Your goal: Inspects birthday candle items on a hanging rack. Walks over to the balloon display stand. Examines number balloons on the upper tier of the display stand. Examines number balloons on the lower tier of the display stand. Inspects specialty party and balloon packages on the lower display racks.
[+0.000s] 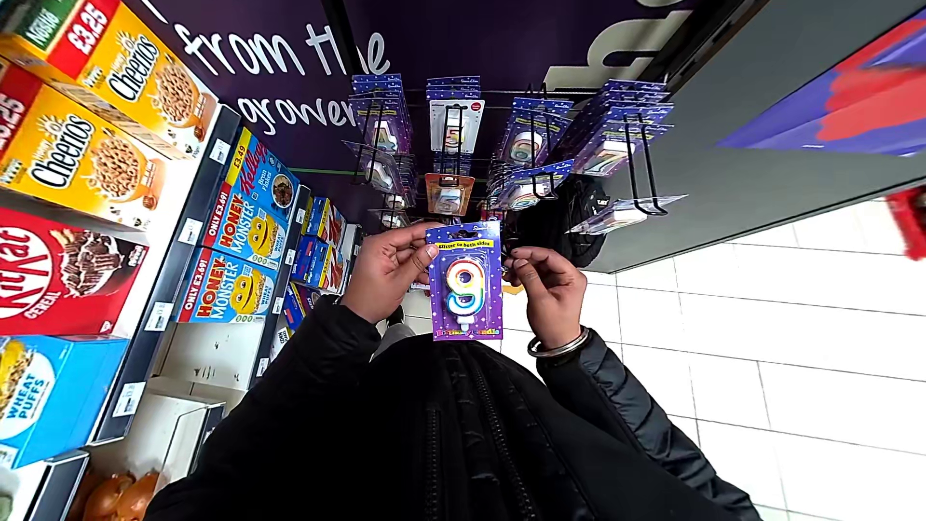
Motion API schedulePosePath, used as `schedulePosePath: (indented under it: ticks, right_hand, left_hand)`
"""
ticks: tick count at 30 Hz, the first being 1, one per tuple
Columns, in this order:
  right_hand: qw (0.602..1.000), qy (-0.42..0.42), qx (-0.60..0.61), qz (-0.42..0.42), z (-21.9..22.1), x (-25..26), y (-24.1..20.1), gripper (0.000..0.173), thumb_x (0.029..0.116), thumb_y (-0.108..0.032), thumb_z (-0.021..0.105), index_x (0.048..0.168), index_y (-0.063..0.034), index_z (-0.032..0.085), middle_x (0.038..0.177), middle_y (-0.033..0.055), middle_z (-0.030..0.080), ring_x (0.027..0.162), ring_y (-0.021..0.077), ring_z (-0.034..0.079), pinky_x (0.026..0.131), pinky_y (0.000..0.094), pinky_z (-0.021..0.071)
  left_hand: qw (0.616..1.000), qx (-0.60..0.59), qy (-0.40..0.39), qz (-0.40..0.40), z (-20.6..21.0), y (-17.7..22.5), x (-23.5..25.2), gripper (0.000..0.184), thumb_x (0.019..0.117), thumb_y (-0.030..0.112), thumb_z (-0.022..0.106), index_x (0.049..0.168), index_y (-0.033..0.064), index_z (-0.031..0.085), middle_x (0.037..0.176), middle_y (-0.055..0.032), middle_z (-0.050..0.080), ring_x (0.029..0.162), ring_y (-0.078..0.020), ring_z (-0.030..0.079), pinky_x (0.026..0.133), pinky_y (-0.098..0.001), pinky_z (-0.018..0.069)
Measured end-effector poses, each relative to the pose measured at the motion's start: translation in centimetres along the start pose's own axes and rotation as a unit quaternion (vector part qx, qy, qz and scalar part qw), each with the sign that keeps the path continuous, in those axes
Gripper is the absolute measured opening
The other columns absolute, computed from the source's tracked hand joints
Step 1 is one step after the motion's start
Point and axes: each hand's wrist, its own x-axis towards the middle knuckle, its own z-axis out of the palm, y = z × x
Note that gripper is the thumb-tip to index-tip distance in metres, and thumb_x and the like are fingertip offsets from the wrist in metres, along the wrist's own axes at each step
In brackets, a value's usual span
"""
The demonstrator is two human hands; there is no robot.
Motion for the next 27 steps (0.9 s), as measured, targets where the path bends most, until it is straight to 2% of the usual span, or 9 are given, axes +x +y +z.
schedulePosePath:
  ticks: [4, 10, 12, 15, 22, 27]
  right_hand:
    - [1.0, 0.0, -0.004, -0.001, -0.1, 0.0, 0.2, 0.02, 0.0992, -0.006, 0.057, 0.115, -0.0025, 0.07, 0.097, 0.0081, 0.073, 0.077, 0.0172, 0.07, 0.069, 0.0333, 0.0623]
    - [1.0, 0.012, -0.009, 0.004, -0.5, 0.1, 0.5, 0.019, 0.0989, -0.007, 0.058, 0.112, -0.0006, 0.07, 0.102, 0.0088, 0.073, 0.079, 0.0173, 0.07, 0.072, 0.034, 0.0623]
    - [1.0, 0.015, -0.004, 0.005, -0.8, -0.1, 0.6, 0.019, 0.099, -0.006, 0.057, 0.112, 0.0, 0.07, 0.101, 0.009, 0.073, 0.078, 0.0174, 0.07, 0.071, 0.0343, 0.0622]
    - [1.0, 0.024, -0.005, 0.006, -1.6, -0.2, 0.5, 0.019, 0.0993, -0.006, 0.057, 0.111, 0.0003, 0.07, 0.099, 0.0088, 0.072, 0.077, 0.0171, 0.069, 0.071, 0.0343, 0.0623]
    - [0.998, 0.061, -0.022, 0.006, -3.5, -0.6, 0.8, 0.02, 0.0991, -0.006, 0.055, 0.111, 0.0002, 0.071, 0.098, 0.0083, 0.072, 0.075, 0.0163, 0.068, 0.068, 0.0329, 0.0609]
    - [0.997, 0.067, -0.033, 0.007, -4.0, -0.9, 1.1, 0.021, 0.0995, -0.009, 0.056, 0.111, -0.0004, 0.071, 0.099, 0.0096, 0.073, 0.075, 0.0183, 0.069, 0.067, 0.0341, 0.0617]
  left_hand:
    - [1.0, 0.019, 0.009, -0.019, -0.2, -1.4, 0.2, 0.031, 0.0988, -0.001, 0.062, 0.13, -0.0052, 0.064, 0.108, -0.0166, 0.074, 0.086, -0.0224, 0.075, 0.068, -0.0349, 0.0659]
    - [0.968, 0.114, 0.062, -0.214, -0.3, -9.9, 1.7, 0.025, 0.1024, 0.008, 0.061, 0.126, 0.0019, 0.066, 0.107, -0.0135, 0.073, 0.087, -0.0212, 0.074, 0.074, -0.0401, 0.0645]
    - [0.958, 0.132, 0.07, -0.243, -0.2, -12.7, 2.1, 0.026, 0.1031, 0.009, 0.06, 0.127, 0.0012, 0.065, 0.108, -0.0147, 0.073, 0.089, -0.0218, 0.074, 0.078, -0.0414, 0.0633]
    - [0.956, 0.138, 0.086, -0.243, -0.3, -15.0, 2.5, 0.027, 0.1037, 0.01, 0.059, 0.129, -0.0001, 0.064, 0.11, -0.0157, 0.072, 0.092, -0.0223, 0.074, 0.083, -0.0424, 0.0624]
    - [0.959, 0.152, 0.105, -0.216, -0.6, -15.7, 4.1, 0.028, 0.1034, 0.011, 0.06, 0.128, -0.0005, 0.064, 0.112, -0.0161, 0.072, 0.096, -0.0228, 0.073, 0.088, -0.0437, 0.061]
    - [0.95, 0.184, 0.127, -0.216, -0.7, -16.3, 5.0, 0.027, 0.1027, 0.012, 0.062, 0.126, -0.0005, 0.066, 0.11, -0.0147, 0.073, 0.095, -0.0213, 0.073, 0.088, -0.0426, 0.0606]
